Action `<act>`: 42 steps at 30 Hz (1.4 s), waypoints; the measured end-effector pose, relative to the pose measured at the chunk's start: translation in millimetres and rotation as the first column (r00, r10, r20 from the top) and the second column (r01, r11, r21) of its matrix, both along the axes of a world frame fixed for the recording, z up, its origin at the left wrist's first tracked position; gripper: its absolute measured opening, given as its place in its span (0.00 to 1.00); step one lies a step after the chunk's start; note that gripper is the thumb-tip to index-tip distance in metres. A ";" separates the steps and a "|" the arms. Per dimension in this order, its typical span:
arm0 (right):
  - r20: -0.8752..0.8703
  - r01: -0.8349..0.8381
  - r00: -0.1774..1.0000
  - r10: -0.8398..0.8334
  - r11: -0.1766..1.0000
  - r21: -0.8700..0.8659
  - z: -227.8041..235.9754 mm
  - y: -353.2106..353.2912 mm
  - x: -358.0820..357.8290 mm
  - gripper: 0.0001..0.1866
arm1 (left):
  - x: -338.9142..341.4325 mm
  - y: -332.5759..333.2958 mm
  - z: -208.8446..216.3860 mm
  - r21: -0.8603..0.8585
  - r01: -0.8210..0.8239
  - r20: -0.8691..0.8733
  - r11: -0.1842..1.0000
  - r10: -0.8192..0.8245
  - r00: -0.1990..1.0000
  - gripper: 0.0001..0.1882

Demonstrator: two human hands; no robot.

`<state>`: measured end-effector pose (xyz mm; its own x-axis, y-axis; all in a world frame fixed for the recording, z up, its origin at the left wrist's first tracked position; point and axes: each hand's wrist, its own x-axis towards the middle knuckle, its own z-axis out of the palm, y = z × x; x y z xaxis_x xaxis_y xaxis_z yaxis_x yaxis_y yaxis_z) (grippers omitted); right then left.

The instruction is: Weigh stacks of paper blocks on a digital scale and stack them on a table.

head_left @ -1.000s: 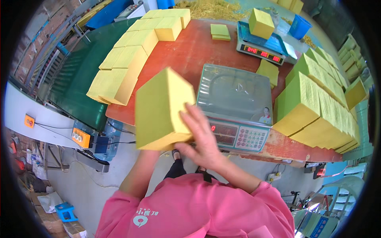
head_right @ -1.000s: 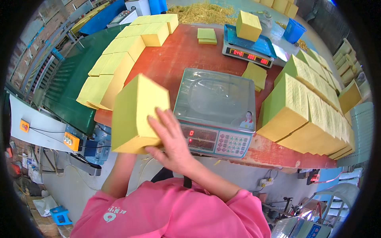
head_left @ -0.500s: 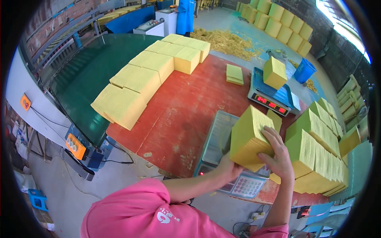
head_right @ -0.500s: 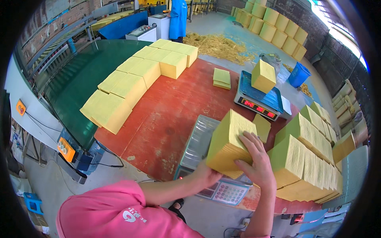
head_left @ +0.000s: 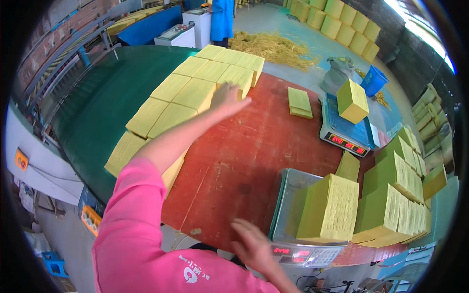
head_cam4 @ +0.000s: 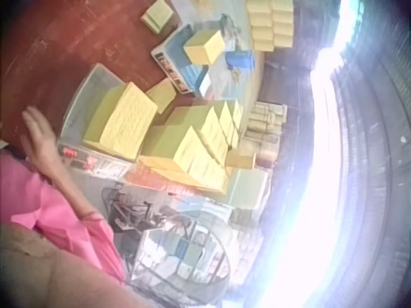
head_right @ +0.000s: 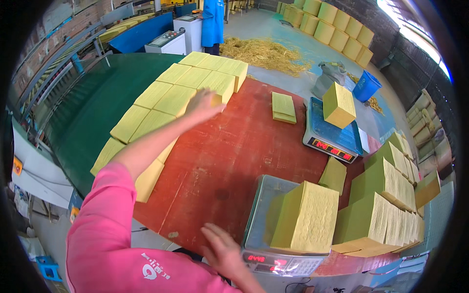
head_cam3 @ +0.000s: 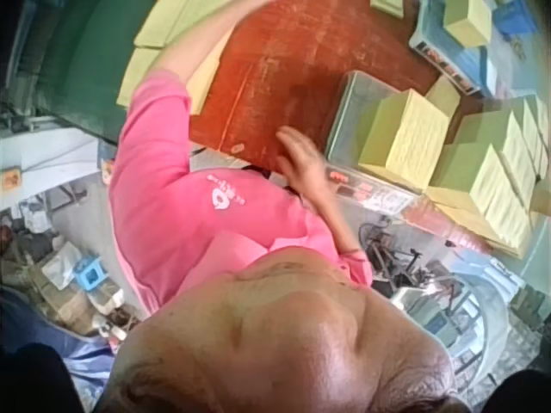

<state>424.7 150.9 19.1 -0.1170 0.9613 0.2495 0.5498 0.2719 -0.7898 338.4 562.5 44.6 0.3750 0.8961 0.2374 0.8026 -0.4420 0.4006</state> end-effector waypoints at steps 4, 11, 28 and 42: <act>-0.012 0.156 0.988 -0.156 0.988 0.015 -92.1 -3.2 -35.7 0.21 | 36.9 102.2 -12.2 0.026 -0.164 -0.184 0.986 0.166 0.969 0.53; 0.085 0.253 0.962 -0.259 0.965 0.074 -109.9 5.0 -39.1 0.17 | 48.8 170.6 -53.4 0.025 -0.175 -0.320 0.984 0.174 0.931 0.52; -0.128 0.177 0.978 -0.162 0.977 0.115 -99.6 -15.1 -31.6 0.19 | -39.4 -143.4 -38.7 0.007 0.753 -0.234 0.658 -0.731 0.641 0.51; -0.080 -0.091 0.993 0.088 0.995 -0.036 -46.7 -7.5 -16.0 0.35 | -162.7 -439.7 -39.8 0.020 -0.172 0.146 0.985 0.167 0.975 0.38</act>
